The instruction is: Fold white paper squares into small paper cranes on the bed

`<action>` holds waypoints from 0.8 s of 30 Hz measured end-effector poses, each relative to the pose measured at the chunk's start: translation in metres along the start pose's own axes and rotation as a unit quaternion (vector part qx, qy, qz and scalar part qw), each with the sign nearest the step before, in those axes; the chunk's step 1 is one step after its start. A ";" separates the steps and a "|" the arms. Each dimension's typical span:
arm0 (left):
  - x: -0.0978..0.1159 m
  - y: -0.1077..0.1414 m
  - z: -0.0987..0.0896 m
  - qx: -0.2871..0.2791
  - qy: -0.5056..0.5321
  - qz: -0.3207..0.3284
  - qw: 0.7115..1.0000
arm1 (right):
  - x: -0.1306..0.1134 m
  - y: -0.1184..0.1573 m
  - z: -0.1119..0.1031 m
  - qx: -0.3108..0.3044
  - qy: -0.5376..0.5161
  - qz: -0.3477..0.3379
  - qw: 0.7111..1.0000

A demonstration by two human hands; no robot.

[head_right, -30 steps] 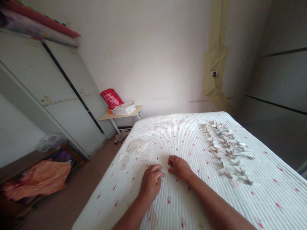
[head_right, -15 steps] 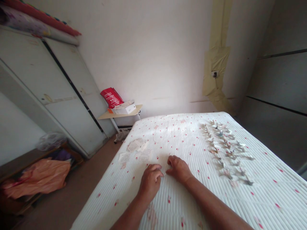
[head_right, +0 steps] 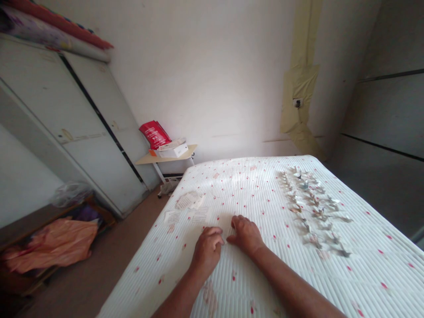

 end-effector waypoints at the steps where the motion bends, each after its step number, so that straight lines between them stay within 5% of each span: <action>1: -0.001 0.000 0.000 0.002 0.002 -0.003 1.000 | -0.001 0.000 0.000 -0.001 0.004 0.000 1.000; 14: -0.006 -0.002 -0.005 0.036 0.031 -0.022 0.999 | -0.009 0.002 0.000 0.013 0.058 0.006 0.998; 20: 0.002 0.000 -0.007 0.044 0.038 0.011 0.998 | 0.011 -0.001 -0.002 -0.040 -0.117 -0.079 0.989; 24: 0.012 0.004 -0.004 0.011 -0.006 0.057 0.998 | 0.019 -0.001 -0.007 -0.016 -0.169 -0.093 0.981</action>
Point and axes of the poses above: each hand's wrist, its own y-axis away from the middle knuckle, its own z-axis out of the palm, x = y × z, the point moved 5 cm from there along -y, towards the middle knuckle, and after that the axes turned 11 degrees about -z, right-handed, at the moved point
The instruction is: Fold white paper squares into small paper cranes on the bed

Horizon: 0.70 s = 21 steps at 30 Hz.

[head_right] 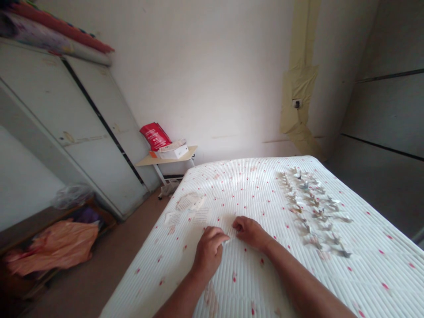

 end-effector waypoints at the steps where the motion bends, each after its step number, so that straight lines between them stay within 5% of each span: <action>1: 0.002 0.001 0.002 -0.014 -0.018 0.005 1.000 | 0.000 0.000 0.000 0.006 -0.001 0.001 1.000; 7: 0.008 0.004 0.008 -0.056 -0.098 0.003 0.994 | 0.000 -0.001 0.006 0.009 0.021 0.040 0.999; 21: 0.006 0.003 0.009 -0.039 -0.124 0.009 0.991 | -0.014 -0.002 0.006 0.010 0.131 0.090 0.987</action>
Point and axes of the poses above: each hand's wrist, its own y-axis away from the middle knuckle, its own z-axis out of the palm, x = y × z, the point moved 5 cm from there along -y, towards the middle knuckle, and after that the axes turned 11 degrees about -z, right-handed, at the moved point
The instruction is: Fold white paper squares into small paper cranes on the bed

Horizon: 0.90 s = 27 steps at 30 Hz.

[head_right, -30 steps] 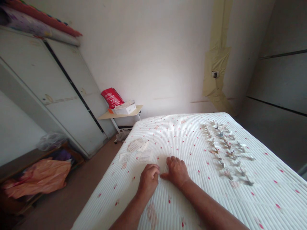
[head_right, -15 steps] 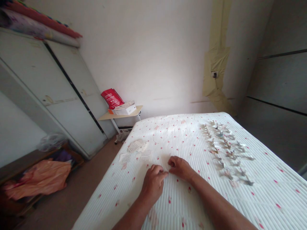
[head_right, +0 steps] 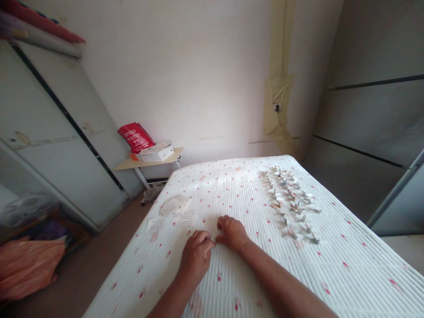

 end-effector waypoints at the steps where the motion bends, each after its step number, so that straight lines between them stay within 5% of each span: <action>1: 0.000 0.000 0.000 -0.001 -0.002 -0.001 1.000 | 0.000 0.000 -0.001 -0.002 0.000 0.003 1.000; 19: 0.000 0.001 -0.001 -0.009 0.010 -0.020 1.000 | 0.051 0.005 -0.021 0.034 -0.021 0.061 0.997; 27: -0.001 0.000 -0.001 0.004 0.024 -0.019 1.000 | 0.022 0.007 -0.022 0.042 -0.071 -0.050 0.995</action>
Point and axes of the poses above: each hand's wrist, its own y-axis away from the middle knuckle, its own z-axis out of the palm, x = y × z, the point moved 5 cm from there along -y, towards the middle knuckle, and after that the axes turned 11 degrees about -z, right-handed, at the moved point
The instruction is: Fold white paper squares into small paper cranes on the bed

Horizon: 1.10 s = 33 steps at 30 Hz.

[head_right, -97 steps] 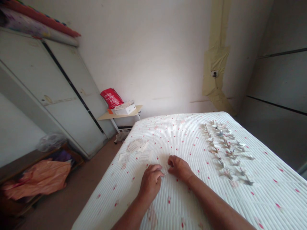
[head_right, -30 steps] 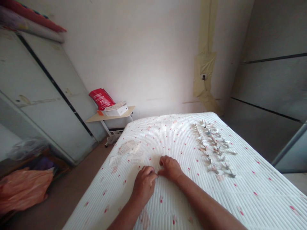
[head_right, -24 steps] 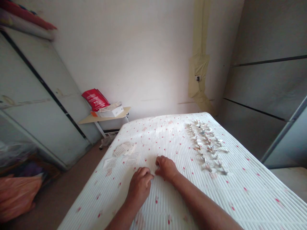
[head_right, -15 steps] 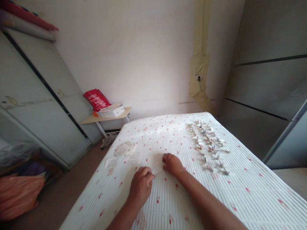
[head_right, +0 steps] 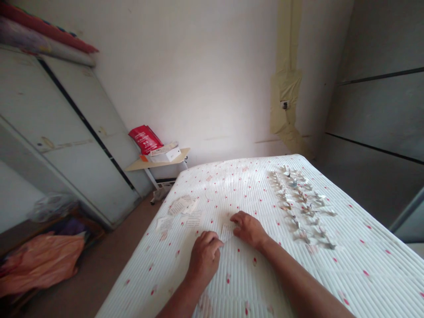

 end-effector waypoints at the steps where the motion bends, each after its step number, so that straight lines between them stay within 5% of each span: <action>1: 0.000 0.000 0.000 0.003 0.001 -0.001 1.000 | -0.003 0.000 0.001 -0.005 0.010 -0.008 1.000; 11: -0.003 -0.002 -0.004 0.025 -0.011 -0.047 0.999 | -0.004 0.000 0.008 -0.022 0.057 -0.016 0.998; 33: 0.002 0.000 -0.010 0.043 0.030 -0.024 0.998 | -0.013 0.001 0.003 0.002 0.029 -0.050 0.998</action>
Point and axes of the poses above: each hand's wrist, its own y-axis away from the middle knuckle, its own z-axis out of the palm, x = y × z, the point moved 5 cm from there along -y, towards the middle knuckle, and after that the axes turned 11 degrees about -z, right-handed, at the moved point
